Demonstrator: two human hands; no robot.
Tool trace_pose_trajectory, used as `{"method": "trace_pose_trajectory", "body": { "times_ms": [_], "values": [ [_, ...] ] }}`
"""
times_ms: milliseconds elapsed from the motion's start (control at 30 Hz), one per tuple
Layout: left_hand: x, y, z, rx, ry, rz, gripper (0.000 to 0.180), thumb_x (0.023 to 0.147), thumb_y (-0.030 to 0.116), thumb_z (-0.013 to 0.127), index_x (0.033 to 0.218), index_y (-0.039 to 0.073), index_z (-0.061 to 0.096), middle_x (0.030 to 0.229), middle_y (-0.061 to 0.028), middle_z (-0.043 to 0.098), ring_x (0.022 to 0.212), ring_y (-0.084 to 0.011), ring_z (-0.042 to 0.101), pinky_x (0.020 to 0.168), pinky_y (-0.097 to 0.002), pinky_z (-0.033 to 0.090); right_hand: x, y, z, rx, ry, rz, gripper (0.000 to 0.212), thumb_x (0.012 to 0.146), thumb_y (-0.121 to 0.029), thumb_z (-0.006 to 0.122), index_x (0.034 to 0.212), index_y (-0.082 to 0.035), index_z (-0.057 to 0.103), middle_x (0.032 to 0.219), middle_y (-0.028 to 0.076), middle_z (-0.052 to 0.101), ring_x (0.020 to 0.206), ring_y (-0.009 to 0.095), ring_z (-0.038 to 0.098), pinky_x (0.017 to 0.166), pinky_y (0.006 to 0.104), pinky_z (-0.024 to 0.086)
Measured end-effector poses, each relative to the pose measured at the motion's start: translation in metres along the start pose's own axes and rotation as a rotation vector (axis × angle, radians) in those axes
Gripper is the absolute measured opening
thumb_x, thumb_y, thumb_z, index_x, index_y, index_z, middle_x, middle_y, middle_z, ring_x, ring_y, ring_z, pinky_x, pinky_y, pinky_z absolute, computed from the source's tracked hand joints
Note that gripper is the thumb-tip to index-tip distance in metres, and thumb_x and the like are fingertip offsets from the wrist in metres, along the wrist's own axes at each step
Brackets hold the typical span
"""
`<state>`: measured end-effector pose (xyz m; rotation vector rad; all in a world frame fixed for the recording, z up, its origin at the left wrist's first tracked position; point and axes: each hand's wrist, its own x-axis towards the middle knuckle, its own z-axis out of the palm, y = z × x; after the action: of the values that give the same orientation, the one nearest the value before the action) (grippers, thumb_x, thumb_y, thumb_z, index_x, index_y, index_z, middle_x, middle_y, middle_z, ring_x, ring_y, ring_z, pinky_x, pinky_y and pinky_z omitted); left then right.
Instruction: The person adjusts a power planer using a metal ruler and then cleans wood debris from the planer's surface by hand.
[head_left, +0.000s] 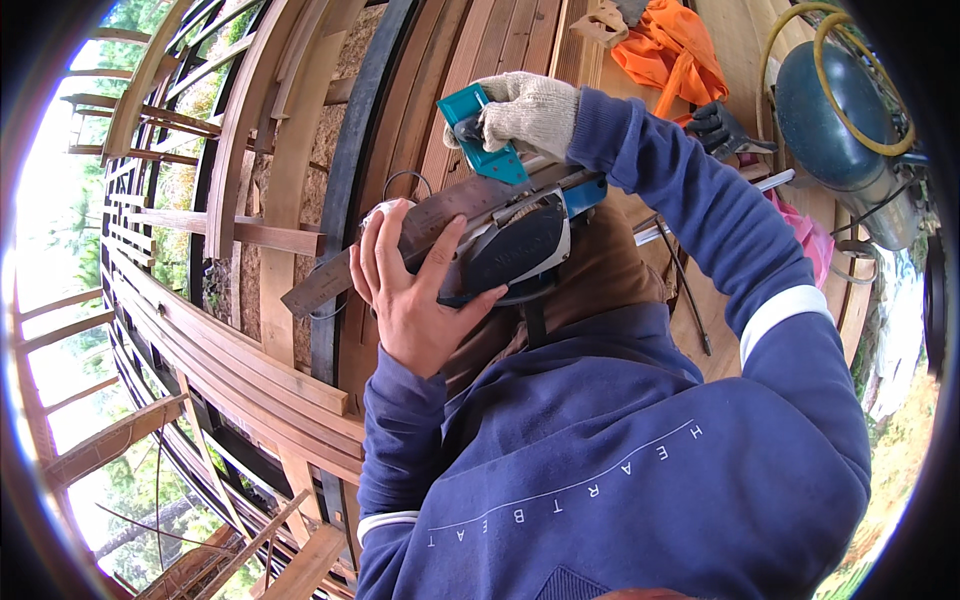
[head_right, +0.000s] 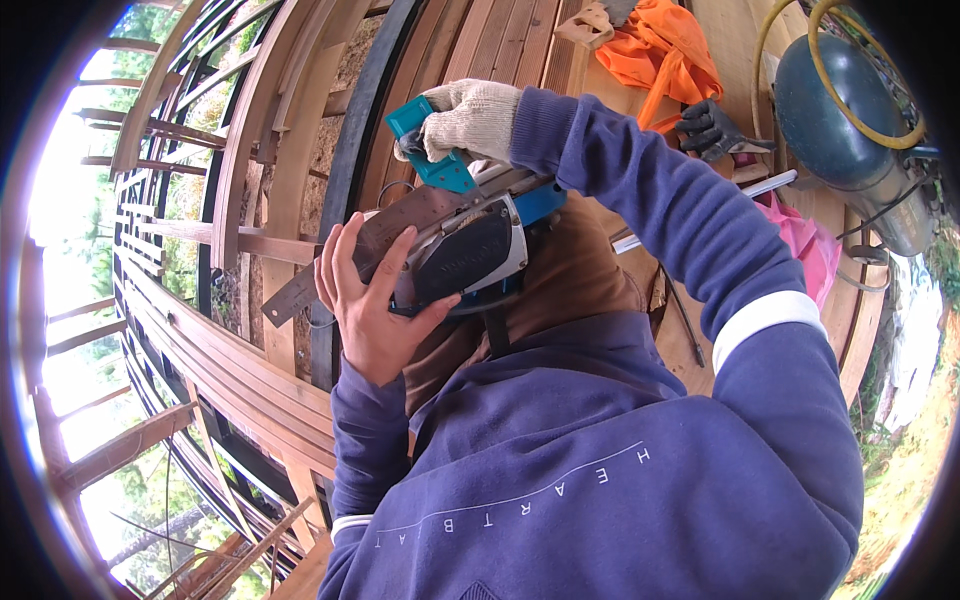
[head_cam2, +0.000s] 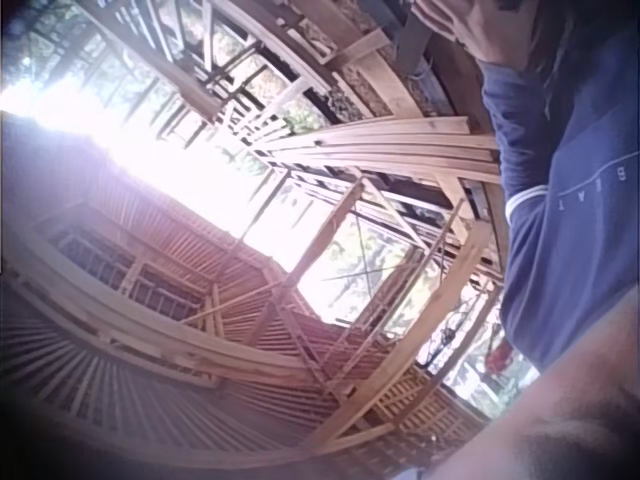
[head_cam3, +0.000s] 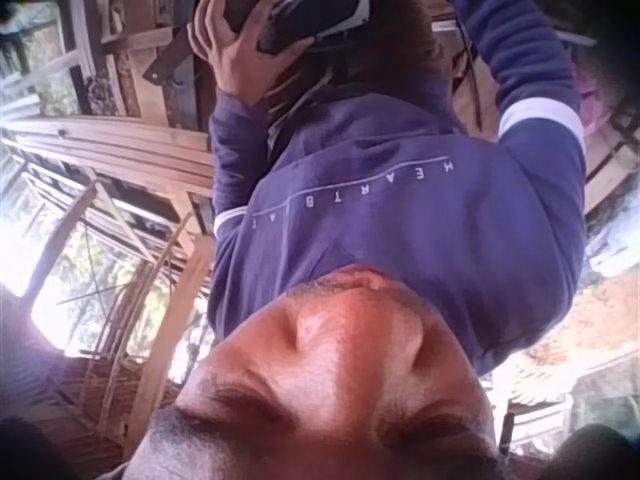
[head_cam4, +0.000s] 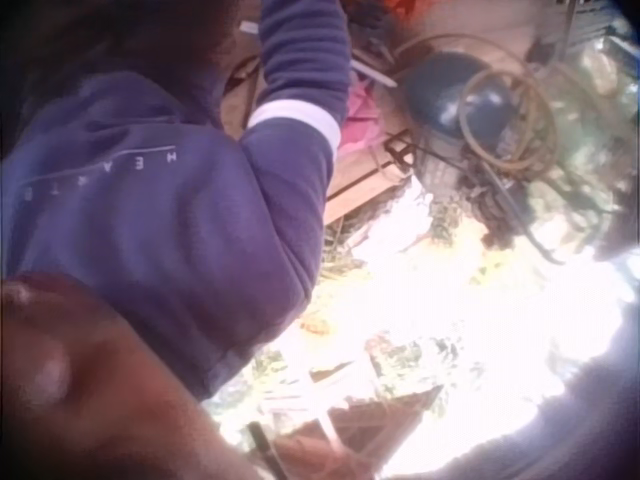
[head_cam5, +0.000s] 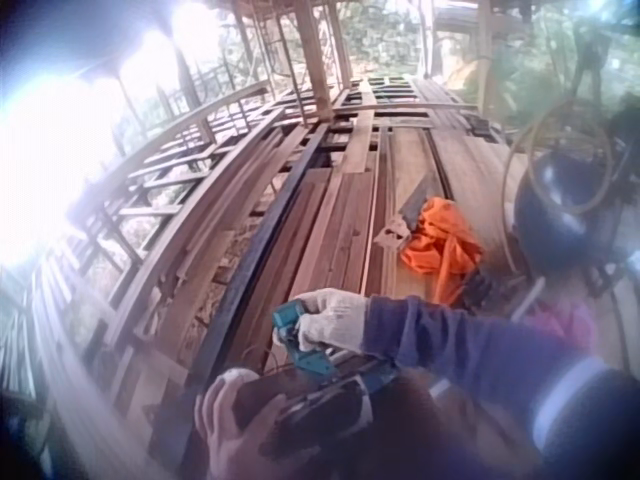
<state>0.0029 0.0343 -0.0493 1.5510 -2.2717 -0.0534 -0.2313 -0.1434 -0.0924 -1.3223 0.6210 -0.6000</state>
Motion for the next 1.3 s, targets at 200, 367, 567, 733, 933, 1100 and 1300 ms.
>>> {"method": "trace_pose_trajectory", "body": {
  "times_ms": [200,367,567,733,933,1100,1300],
  "values": [
    [0.002,-0.002,-0.001,-0.011,-0.003,0.006,0.079,0.058,0.043,0.095,0.131,0.022,0.073,0.154,-0.0174,0.044,0.145,-0.0422,0.037,0.121,-0.0556,0.023,0.009,0.008,-0.001,0.024,0.004,-0.024,0.033,0.095,-0.008,0.063,0.127,-0.002,0.066,0.113,0.008,0.075,0.098,0.013,0.071,0.091,0.0286,0.059],
    [0.003,-0.001,-0.001,-0.013,0.005,0.015,0.077,0.056,0.039,0.095,0.128,0.021,0.074,0.153,-0.0177,0.044,0.145,-0.0412,0.036,0.121,-0.0539,0.024,0.004,-0.001,0.005,0.055,0.0,-0.028,0.032,0.092,-0.012,0.065,0.123,-0.003,0.069,0.109,0.006,0.074,0.093,0.013,0.07,0.085,0.0289,0.06],
    [0.002,-0.001,0.0,-0.011,-0.004,0.013,0.077,0.058,0.041,0.095,0.13,0.02,0.073,0.154,-0.0171,0.044,0.145,-0.0414,0.036,0.121,-0.0551,0.023,-0.001,-0.012,0.012,0.062,0.028,0.021,0.031,0.09,-0.013,0.065,0.119,-0.005,0.071,0.101,0.004,0.073,0.084,0.012,0.068,0.078,0.0296,0.059],
    [0.004,0.001,0.001,-0.01,-0.014,0.012,0.077,0.061,0.044,0.094,0.131,0.02,0.073,0.156,-0.0173,0.043,0.146,-0.0422,0.034,0.122,-0.0563,0.022,-0.002,-0.012,0.011,0.076,0.061,0.031,0.027,0.092,-0.014,0.068,0.117,-0.005,0.072,0.101,0.003,0.074,0.087,0.013,0.069,0.08,0.0311,0.059],
    [-0.006,0.012,-0.003,0.052,0.047,0.035,0.084,0.061,0.047,0.093,0.137,0.018,0.068,0.159,-0.0208,0.038,0.148,-0.0463,0.031,0.121,-0.0579,0.025,-0.012,-0.009,0.01,0.085,0.09,-0.177,0.029,0.093,-0.003,0.058,0.12,0.0,0.068,0.11,0.008,0.074,0.098,0.015,0.068,0.09,0.0279,0.056],
    [-0.005,0.027,-0.026,-0.178,-0.042,-0.016,0.066,0.075,0.033,0.087,0.132,0.005,0.066,0.137,-0.0198,0.059,0.126,-0.0411,0.056,0.109,-0.0519,0.042,-0.037,-0.004,0.016,0.502,0.509,-0.225,0.039,0.093,0.008,0.048,0.13,0.003,0.059,0.121,0.014,0.069,0.104,0.022,0.069,0.097,0.0365,0.059],
    [0.038,0.016,-0.04,-0.308,-0.077,-0.119,0.052,0.083,0.025,0.082,0.125,-0.002,0.067,0.116,-0.0204,0.071,0.105,-0.0374,0.069,0.095,-0.0438,0.053,-0.066,0.007,0.012,0.685,0.352,-0.375,0.038,0.089,0.004,0.054,0.127,0.005,0.061,0.121,0.016,0.068,0.103,0.024,0.071,0.093,0.0361,0.062]
  ]
}}
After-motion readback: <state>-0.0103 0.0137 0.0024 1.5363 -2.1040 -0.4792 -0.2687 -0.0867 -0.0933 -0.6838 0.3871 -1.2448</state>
